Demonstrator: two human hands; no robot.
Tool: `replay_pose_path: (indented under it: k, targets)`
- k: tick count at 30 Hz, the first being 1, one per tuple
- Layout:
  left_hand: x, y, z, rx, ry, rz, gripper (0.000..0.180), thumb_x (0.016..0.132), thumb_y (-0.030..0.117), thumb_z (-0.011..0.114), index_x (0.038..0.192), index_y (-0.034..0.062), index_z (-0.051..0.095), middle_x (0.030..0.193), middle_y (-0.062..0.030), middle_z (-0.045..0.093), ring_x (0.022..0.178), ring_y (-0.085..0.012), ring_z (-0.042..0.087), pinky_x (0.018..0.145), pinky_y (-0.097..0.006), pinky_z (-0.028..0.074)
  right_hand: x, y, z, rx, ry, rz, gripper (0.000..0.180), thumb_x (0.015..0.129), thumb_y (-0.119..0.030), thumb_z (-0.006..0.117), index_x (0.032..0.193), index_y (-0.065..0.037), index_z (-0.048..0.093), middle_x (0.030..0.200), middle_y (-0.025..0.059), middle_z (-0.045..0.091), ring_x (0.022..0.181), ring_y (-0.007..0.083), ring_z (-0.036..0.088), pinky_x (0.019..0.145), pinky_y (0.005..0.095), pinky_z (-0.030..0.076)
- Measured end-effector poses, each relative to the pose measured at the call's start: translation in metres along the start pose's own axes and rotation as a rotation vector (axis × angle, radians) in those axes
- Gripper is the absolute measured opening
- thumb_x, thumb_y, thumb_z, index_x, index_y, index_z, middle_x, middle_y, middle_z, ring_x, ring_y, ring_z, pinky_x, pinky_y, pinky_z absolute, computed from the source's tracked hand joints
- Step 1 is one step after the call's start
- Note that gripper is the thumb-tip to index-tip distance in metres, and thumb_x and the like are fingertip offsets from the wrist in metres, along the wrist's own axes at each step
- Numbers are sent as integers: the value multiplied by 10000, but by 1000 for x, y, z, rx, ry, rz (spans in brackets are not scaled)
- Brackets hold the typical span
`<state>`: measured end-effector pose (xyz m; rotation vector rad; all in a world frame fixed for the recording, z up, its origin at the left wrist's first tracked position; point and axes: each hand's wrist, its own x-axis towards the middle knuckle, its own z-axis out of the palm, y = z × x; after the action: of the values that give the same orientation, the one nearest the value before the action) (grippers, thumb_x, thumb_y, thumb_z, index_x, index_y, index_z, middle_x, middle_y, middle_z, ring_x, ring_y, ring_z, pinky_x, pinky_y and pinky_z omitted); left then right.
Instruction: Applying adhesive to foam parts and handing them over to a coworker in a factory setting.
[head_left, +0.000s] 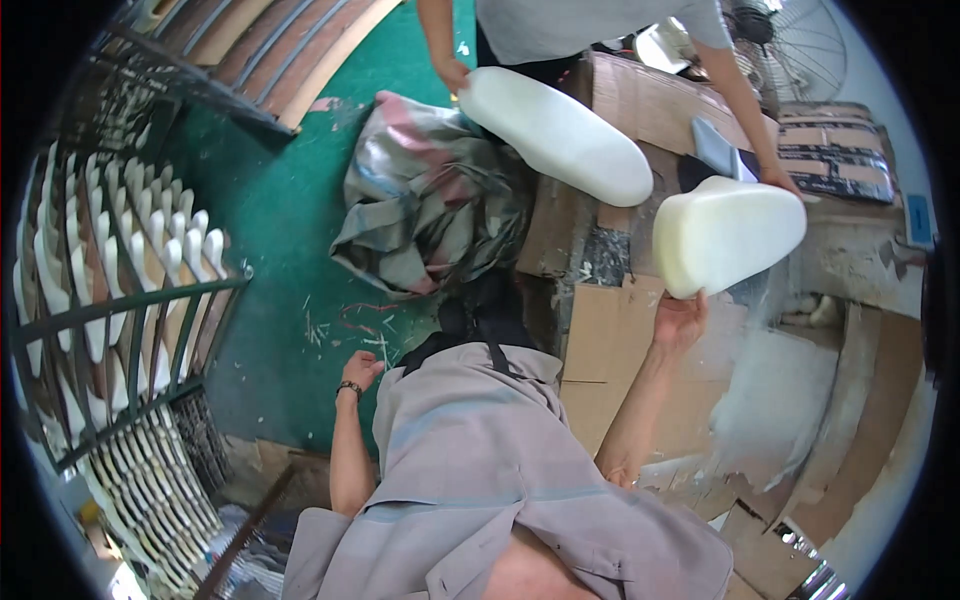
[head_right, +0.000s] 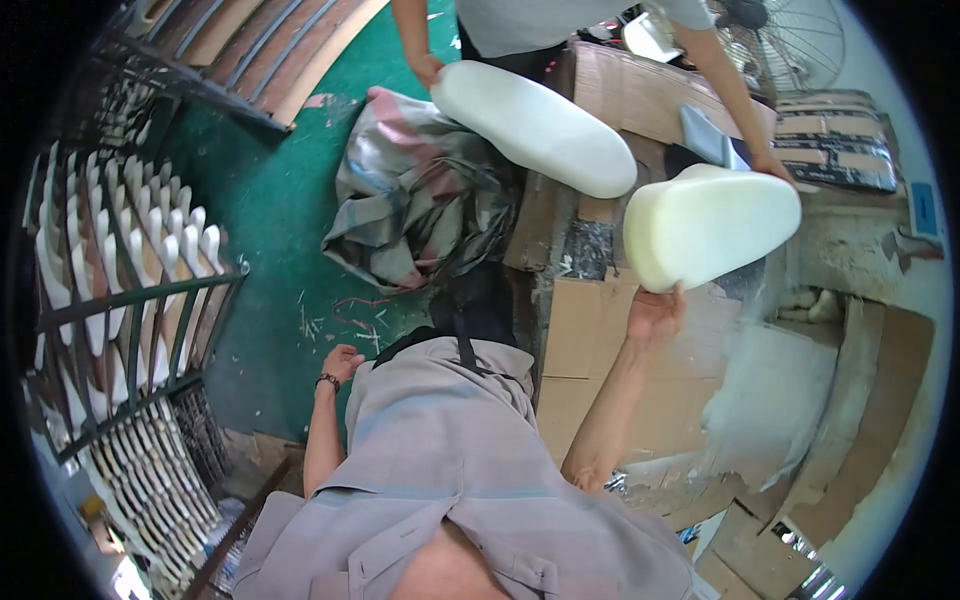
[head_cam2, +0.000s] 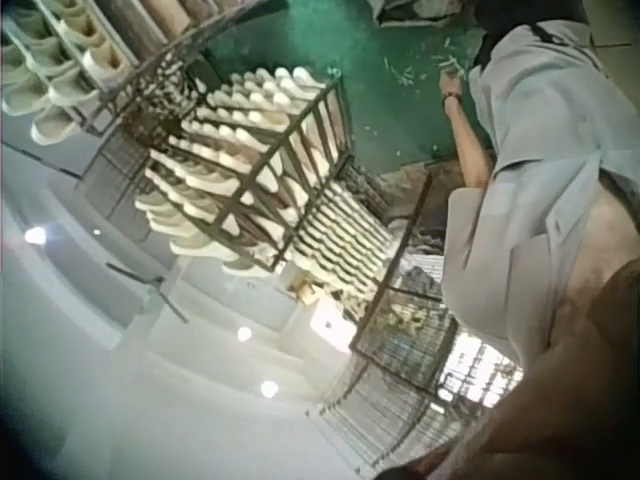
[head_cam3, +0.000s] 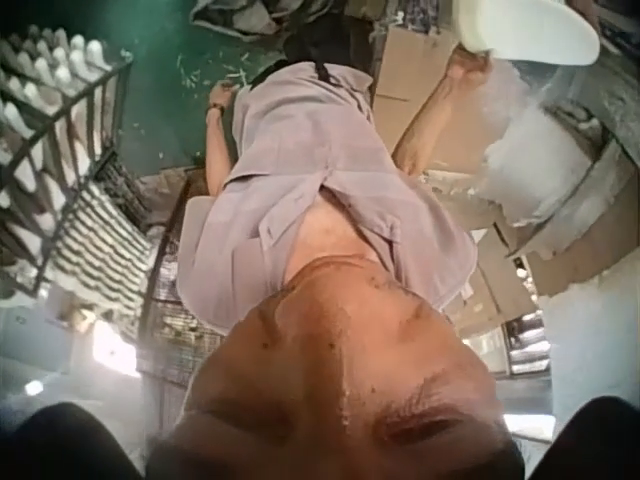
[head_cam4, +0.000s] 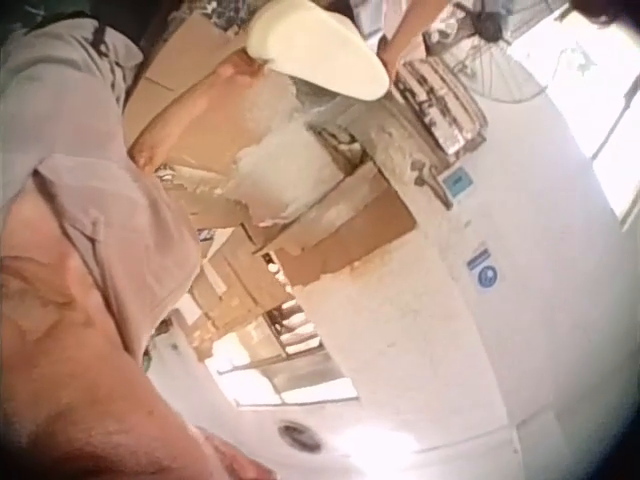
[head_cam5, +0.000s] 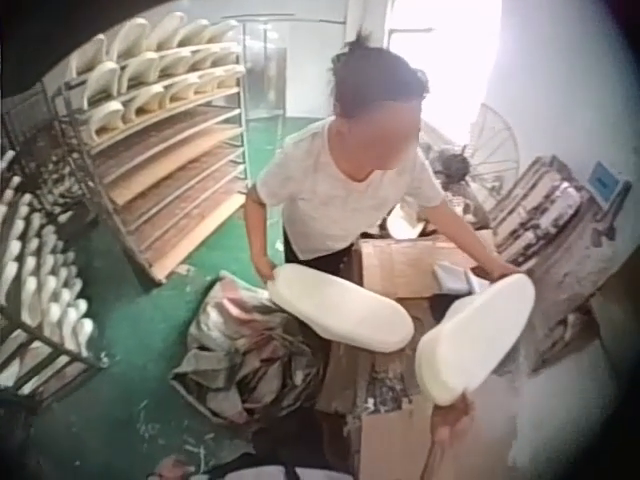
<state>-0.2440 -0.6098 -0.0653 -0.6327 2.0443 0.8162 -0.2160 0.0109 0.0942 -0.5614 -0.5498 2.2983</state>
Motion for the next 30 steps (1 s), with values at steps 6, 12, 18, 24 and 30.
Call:
replay_pose_path:
  k: [6,12,18,24,30]
  targets:
    - [-16,37,2,-57,18,-42,475,802,232,794,1187,8,629,1089,-137,736,1007,-237,700,874,-360,552,58,50,57,-145,-84,-28,550,973,-178,605,1448,25,416,1455,174,511,1331,291,500,1143,450,383]
    - [4,65,-1,12,22,99,485,804,256,793,1204,31,635,1127,-126,725,1050,-259,691,910,-379,541,66,132,109,-283,-185,116,473,989,-129,598,1430,-32,459,1476,117,498,1356,245,470,1143,447,374]
    - [73,69,1,51,-167,169,466,802,266,798,1183,47,644,1130,-125,724,1054,-272,693,921,-374,538,67,228,156,-505,-270,196,431,993,-105,598,1401,-51,469,1399,126,554,1256,249,564,1023,417,497]
    - [187,67,27,142,-252,246,394,805,260,784,1118,64,649,1051,-131,732,1025,-299,692,882,-402,536,44,356,102,-853,-345,348,503,986,-155,625,1435,-11,452,1376,196,578,1166,290,624,893,387,578]
    - [324,80,98,111,-235,362,441,791,231,774,1157,48,610,1075,-189,707,1044,-377,663,918,-450,516,38,517,-106,-1209,-26,842,557,938,-178,681,1420,8,474,1331,173,618,1073,229,656,801,345,579]
